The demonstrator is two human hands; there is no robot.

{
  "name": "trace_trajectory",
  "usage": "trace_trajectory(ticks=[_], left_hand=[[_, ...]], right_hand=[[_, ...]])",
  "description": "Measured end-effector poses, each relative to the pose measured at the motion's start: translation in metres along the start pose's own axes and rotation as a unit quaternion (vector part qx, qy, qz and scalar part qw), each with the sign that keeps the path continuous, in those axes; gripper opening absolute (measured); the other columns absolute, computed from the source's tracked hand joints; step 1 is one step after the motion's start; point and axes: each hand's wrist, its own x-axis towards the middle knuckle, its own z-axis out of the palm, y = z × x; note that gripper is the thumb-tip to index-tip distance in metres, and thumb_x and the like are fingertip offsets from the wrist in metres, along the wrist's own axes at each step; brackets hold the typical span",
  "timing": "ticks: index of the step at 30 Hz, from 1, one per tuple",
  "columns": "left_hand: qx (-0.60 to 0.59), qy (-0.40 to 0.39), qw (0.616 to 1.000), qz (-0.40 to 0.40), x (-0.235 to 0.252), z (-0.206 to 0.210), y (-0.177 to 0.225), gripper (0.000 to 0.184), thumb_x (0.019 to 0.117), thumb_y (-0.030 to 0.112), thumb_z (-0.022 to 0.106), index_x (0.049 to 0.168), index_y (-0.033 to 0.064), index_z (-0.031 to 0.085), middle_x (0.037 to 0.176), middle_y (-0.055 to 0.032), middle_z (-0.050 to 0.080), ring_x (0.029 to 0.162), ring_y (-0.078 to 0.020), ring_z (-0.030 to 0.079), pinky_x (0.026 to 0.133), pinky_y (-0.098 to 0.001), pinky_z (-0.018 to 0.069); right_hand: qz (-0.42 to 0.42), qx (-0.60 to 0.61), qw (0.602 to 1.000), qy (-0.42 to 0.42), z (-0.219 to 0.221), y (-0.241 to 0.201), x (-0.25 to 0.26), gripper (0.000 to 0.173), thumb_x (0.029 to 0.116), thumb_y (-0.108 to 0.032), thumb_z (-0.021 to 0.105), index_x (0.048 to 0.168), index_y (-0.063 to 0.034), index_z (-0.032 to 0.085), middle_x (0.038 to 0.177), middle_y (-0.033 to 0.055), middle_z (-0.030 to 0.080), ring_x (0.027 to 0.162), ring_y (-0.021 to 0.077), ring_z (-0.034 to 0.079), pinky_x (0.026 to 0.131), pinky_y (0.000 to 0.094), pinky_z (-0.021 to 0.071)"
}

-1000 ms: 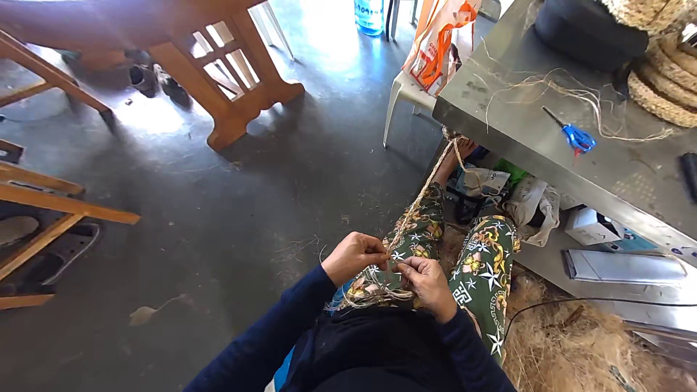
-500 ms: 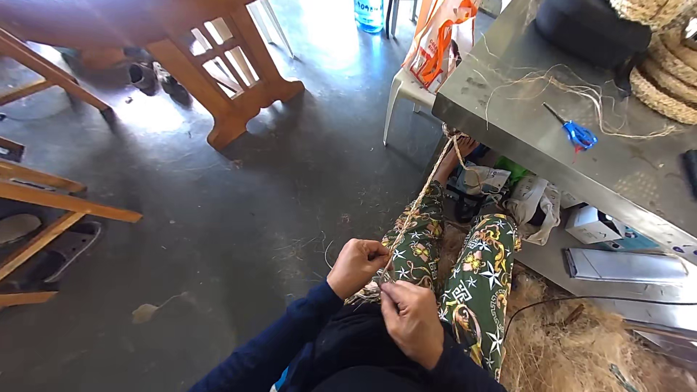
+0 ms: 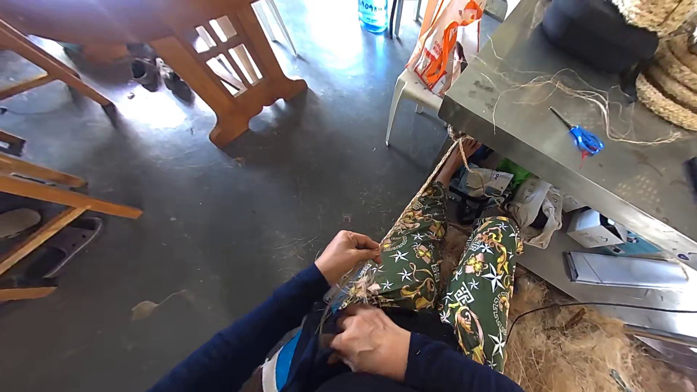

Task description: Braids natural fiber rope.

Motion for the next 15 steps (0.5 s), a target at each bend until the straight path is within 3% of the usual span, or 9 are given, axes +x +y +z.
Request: trace_trajectory(ticks=[3, 5, 7, 9, 10, 11, 13, 15], left_hand=[[-0.019, -0.021, 0.999, -0.039, 0.011, -0.027, 0.001, 0.014, 0.0982, 0.000, 0.061, 0.094, 0.0012, 0.075, 0.076, 0.0035, 0.073, 0.053, 0.0053, 0.051, 0.049, -0.0132, 0.0374], [-0.053, -0.031, 0.997, -0.050, 0.012, -0.038, 0.005, 0.017, 0.0984, -0.002, 0.059, 0.092, 0.0008, 0.075, 0.072, 0.0031, 0.072, 0.046, 0.0059, 0.043, 0.044, -0.0121, 0.0321], [-0.083, -0.052, 0.994, -0.057, 0.007, -0.039, 0.013, 0.019, 0.0992, -0.003, 0.057, 0.093, 0.0010, 0.074, 0.073, 0.0022, 0.072, 0.045, 0.0063, 0.043, 0.043, -0.0109, 0.0325], [-0.097, -0.064, 0.992, -0.055, 0.001, -0.034, 0.022, 0.018, 0.0988, -0.003, 0.058, 0.092, 0.0021, 0.074, 0.075, 0.0017, 0.073, 0.048, 0.0062, 0.048, 0.045, -0.0104, 0.0353], [-0.100, -0.066, 0.991, -0.052, -0.001, -0.031, 0.024, 0.018, 0.0984, -0.003, 0.059, 0.091, 0.0029, 0.074, 0.074, 0.0020, 0.073, 0.050, 0.0058, 0.050, 0.046, -0.0106, 0.0370], [-0.103, -0.065, 0.992, -0.046, -0.002, -0.028, 0.023, 0.017, 0.0975, -0.003, 0.060, 0.090, 0.0033, 0.074, 0.073, 0.0026, 0.072, 0.051, 0.0053, 0.051, 0.047, -0.0110, 0.0378], [-0.097, -0.064, 0.993, -0.034, -0.001, -0.024, 0.018, 0.017, 0.0965, -0.004, 0.061, 0.090, 0.0041, 0.074, 0.071, 0.0038, 0.069, 0.051, 0.0040, 0.051, 0.047, -0.0124, 0.0386], [-0.098, -0.069, 0.992, -0.027, 0.000, -0.022, 0.014, 0.017, 0.0966, -0.004, 0.060, 0.091, 0.0041, 0.073, 0.072, 0.0047, 0.069, 0.052, 0.0044, 0.050, 0.047, -0.0122, 0.0387]], right_hand=[[-0.009, 0.057, 0.985, 0.161, -0.021, 0.016, -0.011, 0.020, 0.0956, -0.025, 0.070, 0.092, -0.0092, 0.082, 0.092, 0.0092, 0.075, 0.090, 0.0262, 0.071, 0.078, 0.0458, 0.0575], [0.054, 0.145, 0.932, 0.327, -0.035, 0.023, -0.014, 0.017, 0.0943, -0.016, 0.068, 0.088, -0.0036, 0.079, 0.087, 0.0073, 0.075, 0.082, 0.0155, 0.071, 0.074, 0.0360, 0.0591], [0.152, 0.196, 0.858, 0.451, -0.043, 0.037, -0.006, 0.019, 0.0965, -0.012, 0.064, 0.102, 0.0042, 0.074, 0.091, 0.0101, 0.073, 0.081, 0.0118, 0.069, 0.075, 0.0290, 0.0587], [0.221, 0.303, 0.827, 0.418, -0.050, 0.056, 0.002, 0.040, 0.1012, -0.014, 0.061, 0.133, 0.0101, 0.058, 0.107, 0.0138, 0.072, 0.095, 0.0132, 0.069, 0.086, 0.0298, 0.0569], [0.229, 0.388, 0.810, 0.375, -0.052, 0.062, 0.007, 0.048, 0.1030, -0.012, 0.059, 0.143, 0.0107, 0.047, 0.112, 0.0152, 0.070, 0.098, 0.0131, 0.068, 0.089, 0.0298, 0.0554], [0.222, 0.475, 0.782, 0.338, -0.052, 0.067, 0.011, 0.047, 0.1044, -0.008, 0.056, 0.146, 0.0106, 0.042, 0.112, 0.0158, 0.069, 0.097, 0.0130, 0.068, 0.089, 0.0294, 0.0562], [0.189, 0.591, 0.729, 0.290, -0.049, 0.072, 0.020, 0.036, 0.1056, -0.003, 0.050, 0.139, 0.0108, 0.047, 0.100, 0.0136, 0.069, 0.082, 0.0142, 0.070, 0.079, 0.0302, 0.0606], [0.174, 0.595, 0.734, 0.277, -0.046, 0.074, 0.024, 0.026, 0.1046, -0.001, 0.051, 0.127, 0.0101, 0.057, 0.082, 0.0044, 0.066, 0.061, 0.0061, 0.060, 0.059, 0.0219, 0.0536]])
